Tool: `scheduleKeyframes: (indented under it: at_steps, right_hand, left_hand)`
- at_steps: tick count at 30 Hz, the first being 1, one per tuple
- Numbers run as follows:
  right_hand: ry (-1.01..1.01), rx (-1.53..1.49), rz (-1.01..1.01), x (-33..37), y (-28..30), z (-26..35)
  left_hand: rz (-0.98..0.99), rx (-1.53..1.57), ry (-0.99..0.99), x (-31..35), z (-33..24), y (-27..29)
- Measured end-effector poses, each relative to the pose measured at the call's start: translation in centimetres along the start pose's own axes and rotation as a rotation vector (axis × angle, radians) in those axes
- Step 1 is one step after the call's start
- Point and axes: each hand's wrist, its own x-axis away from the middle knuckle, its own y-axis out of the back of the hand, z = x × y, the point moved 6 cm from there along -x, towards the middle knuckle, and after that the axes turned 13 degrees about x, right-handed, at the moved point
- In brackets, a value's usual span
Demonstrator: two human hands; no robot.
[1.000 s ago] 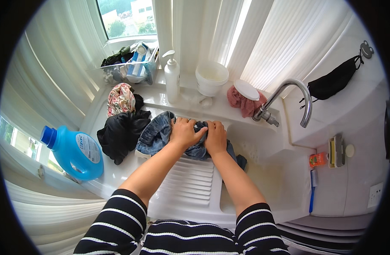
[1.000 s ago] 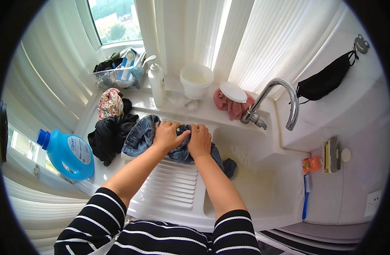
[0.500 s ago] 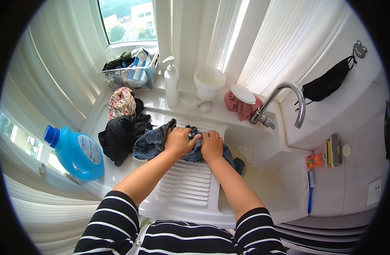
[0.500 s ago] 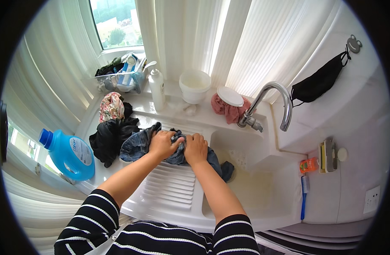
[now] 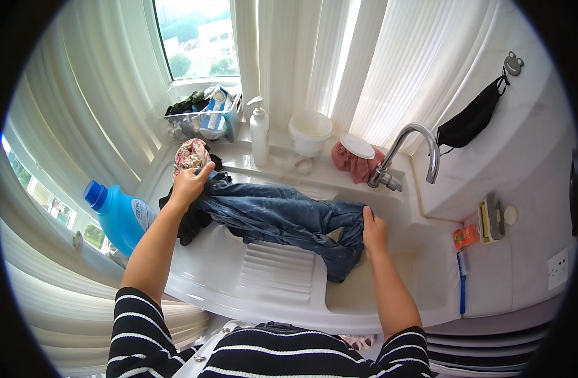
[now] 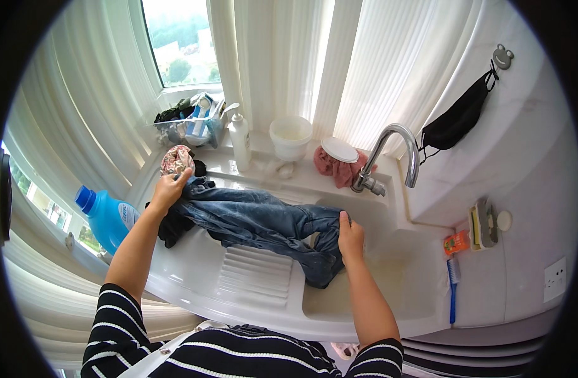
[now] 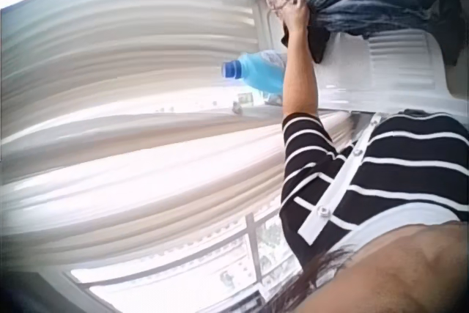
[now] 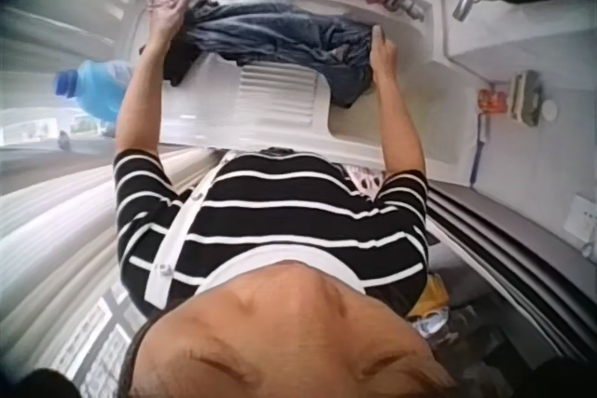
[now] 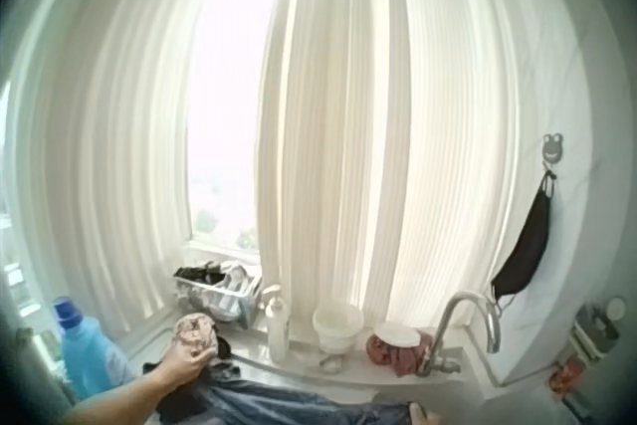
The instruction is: The person hand-washes a pair of blue jeans in a sink. They repeatedly rub the fabric against the sink's built-in washboard, submerge the jeans in soapy water, and wring them out. Other clothes and cleaning supplies are visible on the counter.
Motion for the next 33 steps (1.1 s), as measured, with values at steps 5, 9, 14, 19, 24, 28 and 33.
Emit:
scheduleKeyframes:
  at_steps: [5,9,14,19,24,28,33]
  right_hand:
    - [0.141,0.230,0.209,1.8,-2.8,-1.1]
    - [0.363,0.518,0.429,6.8,-4.4,0.9]
    - [0.435,0.417,0.265,7.6,-4.6,0.6]
    - [0.569,-0.056,0.146,9.0,2.3,6.0]
    - [0.686,-0.250,0.263,9.7,5.5,9.8]
    - [0.736,-0.314,0.295,8.7,5.5,10.4]
    - [0.610,-0.479,0.184,6.9,6.0,8.4]
  left_hand:
    - [0.217,-0.447,-0.227,7.3,-4.2,-6.2]
    - [0.359,-0.901,-0.643,10.8,-5.4,-12.0]
    - [0.670,-0.980,-0.504,9.2,-4.6,-17.2]
    - [0.879,-0.465,-0.468,6.5,-7.5,-18.5]
    - [0.765,-0.175,-0.667,6.6,-6.3,-19.5]
    - [1.150,-0.468,-0.588,9.8,-3.6,-22.3]
    - [0.572,-0.212,-0.698,8.4,-7.9,-13.9]
